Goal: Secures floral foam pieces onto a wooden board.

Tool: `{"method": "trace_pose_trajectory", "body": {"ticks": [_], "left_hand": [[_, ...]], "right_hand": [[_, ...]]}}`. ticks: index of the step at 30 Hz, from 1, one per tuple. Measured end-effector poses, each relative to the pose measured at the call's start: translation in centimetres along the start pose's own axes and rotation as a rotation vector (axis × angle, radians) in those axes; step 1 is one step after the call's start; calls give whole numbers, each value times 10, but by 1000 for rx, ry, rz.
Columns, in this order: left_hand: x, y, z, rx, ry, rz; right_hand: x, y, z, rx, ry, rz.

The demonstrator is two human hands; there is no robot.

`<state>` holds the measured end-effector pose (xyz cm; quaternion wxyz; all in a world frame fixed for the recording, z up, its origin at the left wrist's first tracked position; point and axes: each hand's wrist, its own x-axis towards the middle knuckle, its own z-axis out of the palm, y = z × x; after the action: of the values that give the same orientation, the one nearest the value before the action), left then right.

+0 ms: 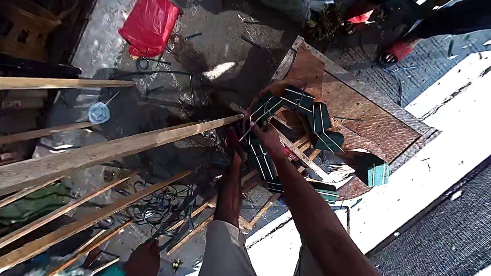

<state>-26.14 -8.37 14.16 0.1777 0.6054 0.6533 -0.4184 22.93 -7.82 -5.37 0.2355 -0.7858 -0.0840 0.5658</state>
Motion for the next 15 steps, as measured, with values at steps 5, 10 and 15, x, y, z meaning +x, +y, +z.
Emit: {"method": "trace_pose_trajectory", "body": {"ticks": [5,10,15], "left_hand": [[22,111,-33,-567,246,419],[90,212,-13,-541,53,574],[151,249,-10,-495,-86,354]], "right_hand": [[15,30,17,-168,192,152],[27,56,17,-180,327,34],[15,62,-10,-205,376,-36]]}}
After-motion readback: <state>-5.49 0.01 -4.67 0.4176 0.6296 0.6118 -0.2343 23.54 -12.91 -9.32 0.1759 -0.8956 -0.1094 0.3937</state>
